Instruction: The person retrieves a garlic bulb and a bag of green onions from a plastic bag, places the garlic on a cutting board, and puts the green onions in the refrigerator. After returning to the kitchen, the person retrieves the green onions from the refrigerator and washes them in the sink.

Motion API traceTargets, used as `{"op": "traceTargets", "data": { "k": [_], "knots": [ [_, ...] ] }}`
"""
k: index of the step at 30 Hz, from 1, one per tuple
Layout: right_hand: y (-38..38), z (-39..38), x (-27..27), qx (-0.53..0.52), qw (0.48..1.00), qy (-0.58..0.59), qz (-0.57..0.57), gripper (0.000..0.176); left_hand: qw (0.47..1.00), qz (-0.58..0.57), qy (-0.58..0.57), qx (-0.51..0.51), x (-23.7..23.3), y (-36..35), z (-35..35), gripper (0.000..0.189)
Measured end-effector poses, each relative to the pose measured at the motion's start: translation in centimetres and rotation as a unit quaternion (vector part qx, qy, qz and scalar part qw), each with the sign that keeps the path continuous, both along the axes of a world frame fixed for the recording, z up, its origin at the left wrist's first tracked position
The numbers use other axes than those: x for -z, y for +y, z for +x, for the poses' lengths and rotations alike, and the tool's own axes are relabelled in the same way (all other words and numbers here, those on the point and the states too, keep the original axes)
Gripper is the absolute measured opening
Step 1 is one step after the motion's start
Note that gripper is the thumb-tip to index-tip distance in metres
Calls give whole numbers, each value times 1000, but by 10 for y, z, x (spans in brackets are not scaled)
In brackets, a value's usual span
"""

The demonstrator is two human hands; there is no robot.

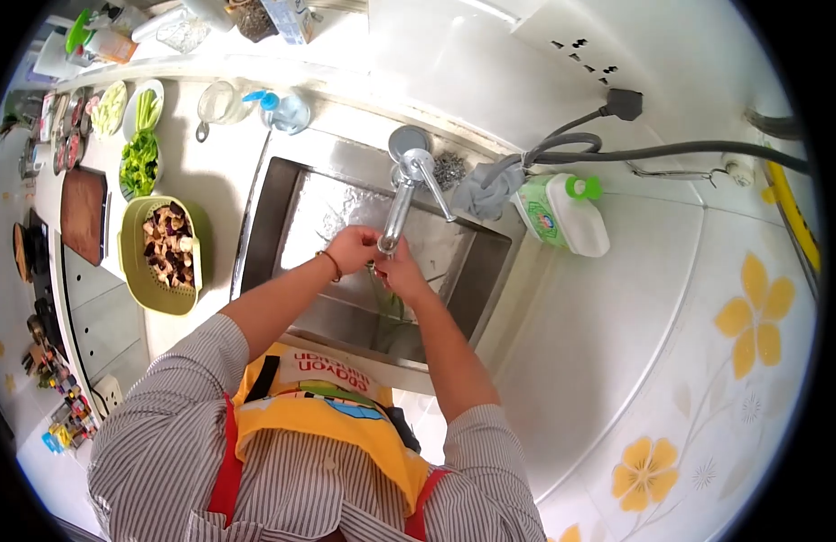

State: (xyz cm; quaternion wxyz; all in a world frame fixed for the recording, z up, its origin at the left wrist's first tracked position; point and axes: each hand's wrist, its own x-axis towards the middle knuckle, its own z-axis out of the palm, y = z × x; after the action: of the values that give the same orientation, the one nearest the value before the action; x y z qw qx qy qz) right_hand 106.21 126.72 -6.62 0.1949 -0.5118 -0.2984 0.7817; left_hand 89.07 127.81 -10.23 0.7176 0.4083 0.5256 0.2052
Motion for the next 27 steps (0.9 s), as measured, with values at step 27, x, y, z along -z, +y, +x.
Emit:
{"op": "traceTargets", "data": {
  "k": [27],
  "knots": [
    [-15, 4, 28, -6, 999, 3, 37, 59, 992, 72, 52, 90, -5, 6, -22, 23]
  ]
}}
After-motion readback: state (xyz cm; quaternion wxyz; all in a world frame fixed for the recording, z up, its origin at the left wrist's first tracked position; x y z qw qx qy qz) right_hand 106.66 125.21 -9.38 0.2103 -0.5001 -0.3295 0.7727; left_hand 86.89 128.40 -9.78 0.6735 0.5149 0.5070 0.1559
